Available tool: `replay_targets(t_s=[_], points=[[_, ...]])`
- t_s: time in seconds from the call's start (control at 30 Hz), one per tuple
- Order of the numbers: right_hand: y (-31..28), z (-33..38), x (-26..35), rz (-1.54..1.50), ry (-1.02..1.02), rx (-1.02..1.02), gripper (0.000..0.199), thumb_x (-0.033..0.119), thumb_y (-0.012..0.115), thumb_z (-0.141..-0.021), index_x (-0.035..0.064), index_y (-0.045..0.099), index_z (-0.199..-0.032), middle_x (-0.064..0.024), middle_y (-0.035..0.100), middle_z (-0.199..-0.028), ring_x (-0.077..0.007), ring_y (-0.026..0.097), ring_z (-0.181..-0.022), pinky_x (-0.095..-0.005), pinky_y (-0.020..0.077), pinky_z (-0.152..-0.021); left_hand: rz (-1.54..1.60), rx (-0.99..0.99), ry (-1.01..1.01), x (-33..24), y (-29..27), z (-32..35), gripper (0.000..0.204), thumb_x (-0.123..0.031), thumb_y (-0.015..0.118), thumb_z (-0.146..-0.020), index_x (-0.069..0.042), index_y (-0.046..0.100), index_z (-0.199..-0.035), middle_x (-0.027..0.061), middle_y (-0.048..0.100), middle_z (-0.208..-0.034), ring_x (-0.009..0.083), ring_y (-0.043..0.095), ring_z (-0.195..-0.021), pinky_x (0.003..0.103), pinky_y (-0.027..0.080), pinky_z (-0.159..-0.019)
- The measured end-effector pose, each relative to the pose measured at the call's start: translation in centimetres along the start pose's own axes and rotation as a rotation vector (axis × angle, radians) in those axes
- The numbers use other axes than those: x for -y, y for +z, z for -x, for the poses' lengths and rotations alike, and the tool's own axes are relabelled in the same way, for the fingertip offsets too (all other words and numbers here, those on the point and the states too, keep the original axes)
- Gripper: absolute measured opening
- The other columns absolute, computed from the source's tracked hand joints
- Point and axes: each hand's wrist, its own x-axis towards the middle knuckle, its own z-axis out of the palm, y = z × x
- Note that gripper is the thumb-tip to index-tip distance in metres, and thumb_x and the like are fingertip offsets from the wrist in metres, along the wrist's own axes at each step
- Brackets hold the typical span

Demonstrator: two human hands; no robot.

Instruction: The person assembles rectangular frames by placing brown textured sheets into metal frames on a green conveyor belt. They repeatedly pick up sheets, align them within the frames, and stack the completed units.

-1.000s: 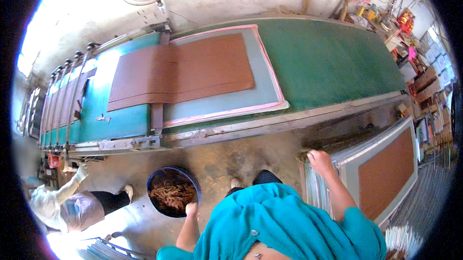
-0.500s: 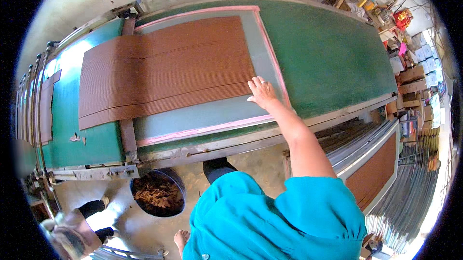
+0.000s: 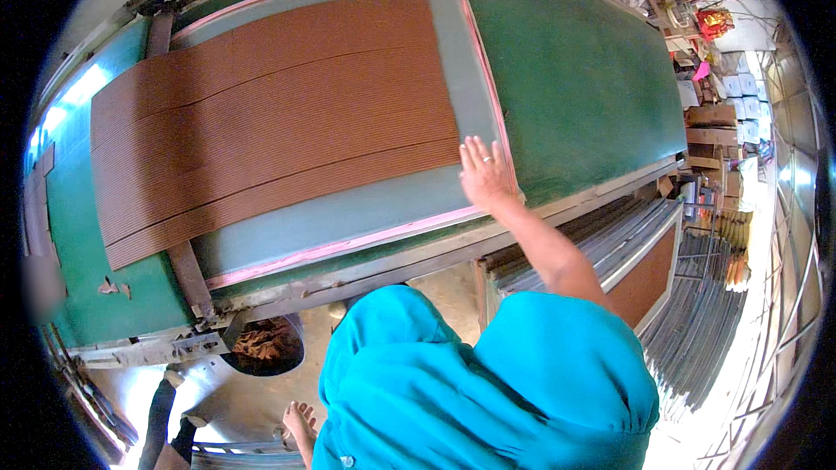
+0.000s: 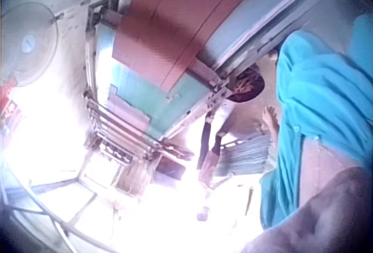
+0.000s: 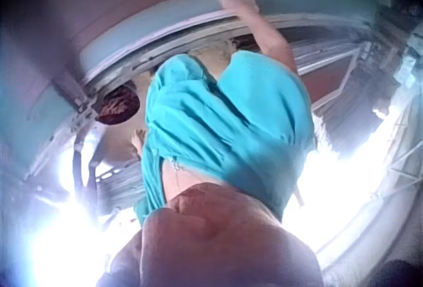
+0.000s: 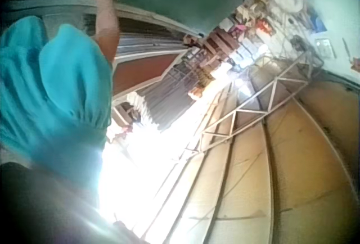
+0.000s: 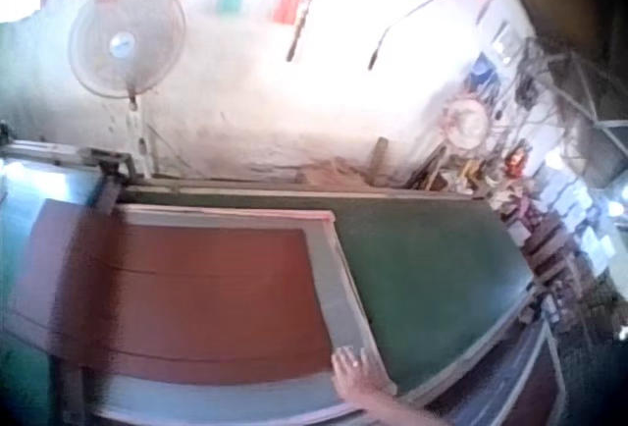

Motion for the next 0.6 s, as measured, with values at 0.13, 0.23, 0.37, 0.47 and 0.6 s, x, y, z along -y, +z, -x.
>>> replay_targets(t_s=[0.13,0.23,0.37,0.47,0.6], points=[[1.8,-0.1,3.1,-0.232,0.090,0.042,0.070,0.046,0.034,-0.091,0.0005,0.019,-0.141,-0.0152,0.012,-0.149,-0.0280,0.008,-0.139,-0.0491,0.0062,-0.111,-0.025,0.026,0.036,-3.1,1.3,1.1,0.024,-0.032,0.050,-0.084,-0.012,0.053,-0.096,0.0038,0.061,-0.081,0.0186,0.062,-0.070,0.034,0.038,-0.053],[2.7,0.5,0.0,-0.186,0.237,0.267,0.071,0.049,0.028,-0.092,-0.0016,0.015,-0.141,-0.0158,0.009,-0.150,-0.0282,0.005,-0.139,-0.0498,0.0035,-0.110,0.019,0.090,0.082,-2.4,-0.6,-1.1,0.026,-0.035,0.050,-0.086,-0.012,0.054,-0.096,0.0034,0.061,-0.082,0.0187,0.063,-0.072,0.033,0.039,-0.055],[3.0,2.5,-4.3,-0.132,0.563,0.260,0.070,0.049,0.023,-0.093,-0.0018,0.020,-0.140,-0.0159,0.011,-0.149,-0.0265,0.005,-0.139,-0.0488,0.0016,-0.110,-0.001,-0.017,0.076,-2.2,-1.4,0.6,0.031,-0.036,0.049,-0.088,-0.009,0.054,-0.102,0.0057,0.062,-0.087,0.0202,0.063,-0.077,0.034,0.042,-0.057],[0.6,2.2,-1.2,-0.137,0.595,0.194,0.068,0.048,0.024,-0.093,-0.0012,0.023,-0.140,-0.0151,0.013,-0.149,-0.0259,0.007,-0.139,-0.0485,0.0023,-0.110,0.108,0.060,0.049,1.3,-3.1,-2.2,0.034,-0.035,0.049,-0.088,-0.007,0.053,-0.106,0.0083,0.062,-0.092,0.0216,0.063,-0.079,0.037,0.044,-0.059],[-0.5,2.7,9.7,-0.287,0.346,-0.007,0.057,0.042,0.032,-0.093,0.0034,0.034,-0.135,-0.0130,0.026,-0.145,-0.0257,0.018,-0.137,-0.0529,0.0091,-0.108,0.164,0.109,0.105,3.3,-4.0,-0.7,0.035,-0.030,0.049,-0.089,-0.004,0.053,-0.111,0.0119,0.063,-0.100,0.0226,0.063,-0.085,0.036,0.047,-0.066]])
